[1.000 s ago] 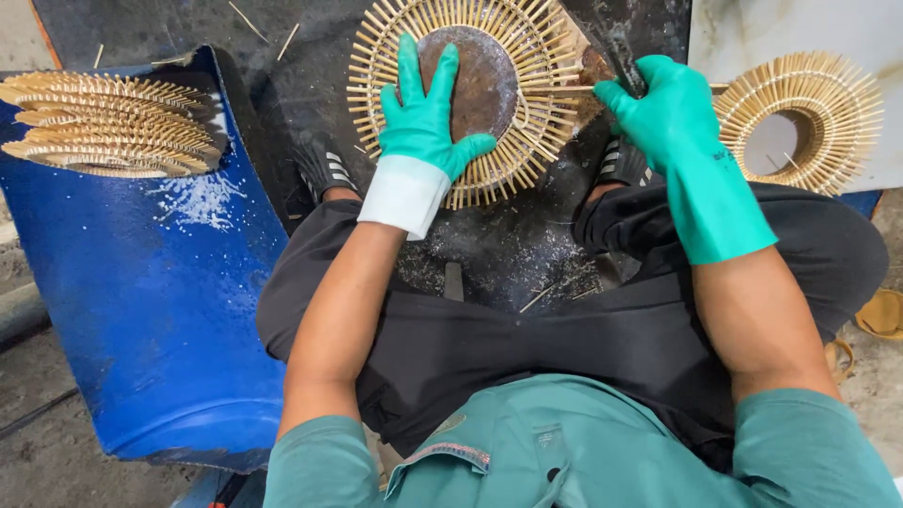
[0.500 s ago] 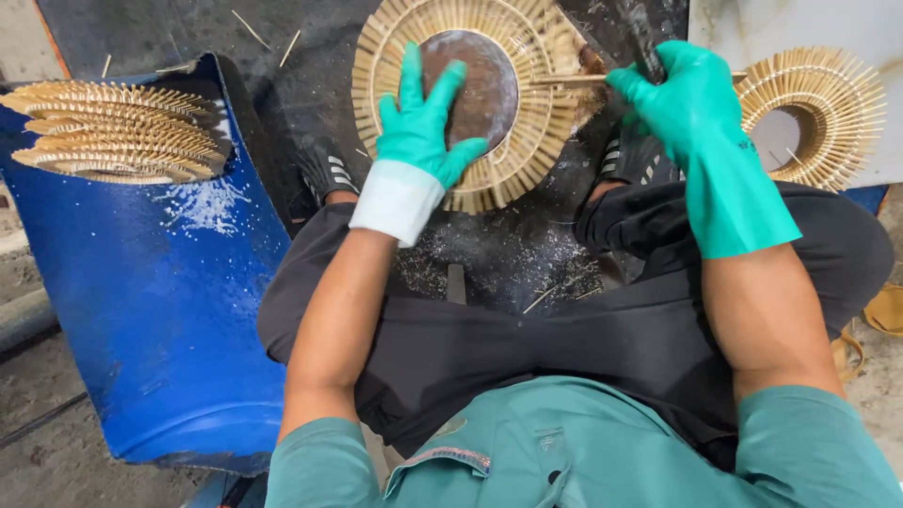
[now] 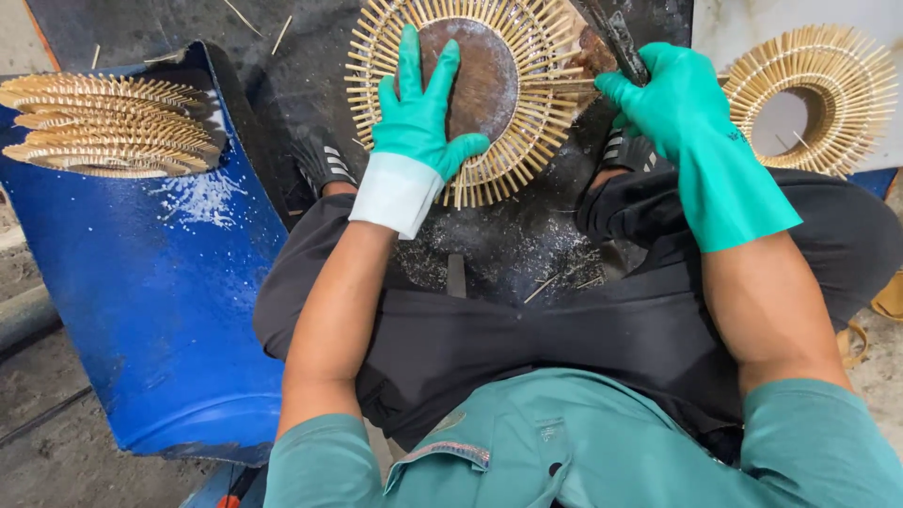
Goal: Manually assembling or refining circular wooden grids using hand tools.
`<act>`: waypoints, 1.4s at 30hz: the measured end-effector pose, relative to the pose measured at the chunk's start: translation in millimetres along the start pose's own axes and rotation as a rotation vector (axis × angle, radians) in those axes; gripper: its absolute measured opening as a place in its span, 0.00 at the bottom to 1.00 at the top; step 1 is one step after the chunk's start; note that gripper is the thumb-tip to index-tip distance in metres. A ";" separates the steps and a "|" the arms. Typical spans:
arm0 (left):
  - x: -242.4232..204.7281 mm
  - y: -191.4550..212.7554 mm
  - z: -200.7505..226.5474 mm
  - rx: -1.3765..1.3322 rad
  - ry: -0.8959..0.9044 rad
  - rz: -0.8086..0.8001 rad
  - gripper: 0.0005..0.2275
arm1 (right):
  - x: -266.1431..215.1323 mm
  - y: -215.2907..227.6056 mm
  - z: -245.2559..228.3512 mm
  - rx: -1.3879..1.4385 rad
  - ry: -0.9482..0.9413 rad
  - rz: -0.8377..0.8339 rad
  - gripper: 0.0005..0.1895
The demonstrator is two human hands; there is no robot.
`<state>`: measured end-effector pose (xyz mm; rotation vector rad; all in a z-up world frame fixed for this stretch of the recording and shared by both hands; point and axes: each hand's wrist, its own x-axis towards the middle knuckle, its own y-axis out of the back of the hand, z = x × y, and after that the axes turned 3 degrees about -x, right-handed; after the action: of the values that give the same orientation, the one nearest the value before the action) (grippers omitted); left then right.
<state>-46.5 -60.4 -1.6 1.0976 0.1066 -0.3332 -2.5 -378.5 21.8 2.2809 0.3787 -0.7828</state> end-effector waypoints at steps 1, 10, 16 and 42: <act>0.3 0.7 -1.2 0.001 -0.018 0.010 0.53 | -2.9 4.5 -7.2 -0.052 -0.015 -0.002 0.18; -8.7 10.0 18.0 -0.118 0.196 -0.116 0.52 | 8.7 -2.4 10.9 0.053 -0.014 0.032 0.17; -6.2 1.9 3.2 -0.040 0.044 -0.033 0.53 | 4.6 -3.4 6.8 0.033 0.058 0.007 0.16; -21.6 -12.7 5.1 -0.093 0.024 0.023 0.48 | -119.7 -33.1 -10.4 0.450 0.597 0.019 0.09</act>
<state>-71.3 -65.6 -4.7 1.0098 0.1294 -0.2921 -106.3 -353.2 86.1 2.9244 0.4805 -0.1592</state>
